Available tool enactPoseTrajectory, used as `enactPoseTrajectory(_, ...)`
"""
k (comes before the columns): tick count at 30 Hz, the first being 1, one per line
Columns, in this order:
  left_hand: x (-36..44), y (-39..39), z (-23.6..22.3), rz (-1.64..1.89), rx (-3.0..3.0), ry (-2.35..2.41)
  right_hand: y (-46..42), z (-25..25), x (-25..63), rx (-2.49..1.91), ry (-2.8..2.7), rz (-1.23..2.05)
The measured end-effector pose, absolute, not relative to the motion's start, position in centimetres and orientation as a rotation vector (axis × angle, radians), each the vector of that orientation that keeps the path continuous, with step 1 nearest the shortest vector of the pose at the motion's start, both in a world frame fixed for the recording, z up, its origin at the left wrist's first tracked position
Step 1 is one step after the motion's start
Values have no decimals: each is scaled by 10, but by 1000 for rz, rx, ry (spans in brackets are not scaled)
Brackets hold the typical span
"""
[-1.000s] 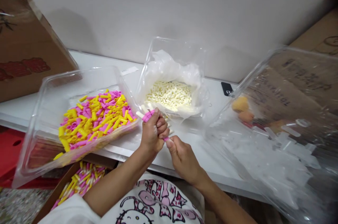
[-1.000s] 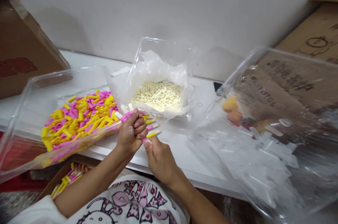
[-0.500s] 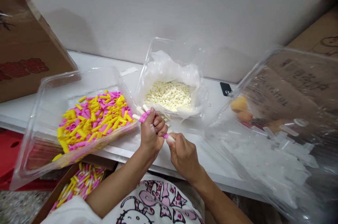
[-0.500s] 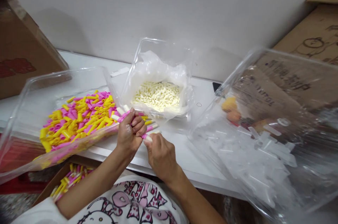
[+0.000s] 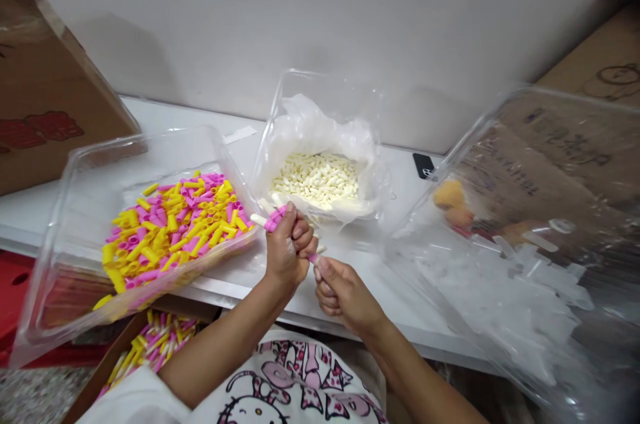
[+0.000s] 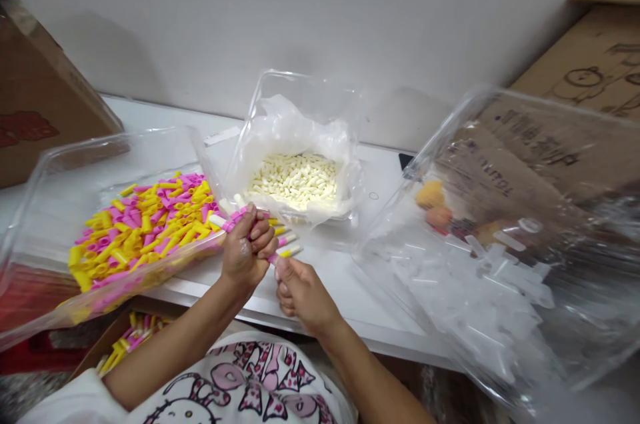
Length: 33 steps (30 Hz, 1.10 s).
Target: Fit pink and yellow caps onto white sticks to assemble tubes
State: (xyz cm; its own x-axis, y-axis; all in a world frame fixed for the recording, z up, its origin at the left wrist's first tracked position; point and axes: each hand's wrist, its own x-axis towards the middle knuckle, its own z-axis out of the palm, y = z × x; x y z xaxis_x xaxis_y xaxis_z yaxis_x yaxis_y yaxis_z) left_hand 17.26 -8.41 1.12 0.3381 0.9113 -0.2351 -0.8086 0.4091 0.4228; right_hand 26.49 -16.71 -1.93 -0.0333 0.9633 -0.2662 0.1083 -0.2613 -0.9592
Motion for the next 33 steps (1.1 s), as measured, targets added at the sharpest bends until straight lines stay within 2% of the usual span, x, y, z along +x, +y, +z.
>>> enactPoseTrajectory(2, 176, -89, 6, 1109, 295, 480, -166, -21, 266, -1399, -1050, 1671)
enactPoseTrajectory(3, 178, -92, 0, 1103, 341, 488, -167, -20, 270, -1435, -1083, 1675)
enactPoseTrajectory(6, 180, -92, -27, 1186, 683, 598, -176, -12, 298, -1716, -1369, 1277)
enactPoseTrajectory(10, 177, -66, -72, 1123, 1608, 716, -195, 3, 368, -2100, -1406, 661)
enactPoseTrajectory(14, 177, -39, -91, 967, 1831, 619, -194, -2, 429, -2652, -1559, 248)
enactPoseTrajectory(18, 172, -42, -82, 930, 1902, 723, -167, -22, 449, -2844, -1770, 291)
enactPoseTrajectory(24, 140, -75, -70, 906, 1375, 878, -142, -34, 455, -2917, -1841, 422)
enactPoseTrajectory(30, 119, -92, -65, 609, 1061, 901, -158, -11, 446, -2784, -1766, 312)
enactPoseTrajectory(33, 118, -95, -51, 572, 1136, 794, -170, 13, 412, -2405, -1632, 416)
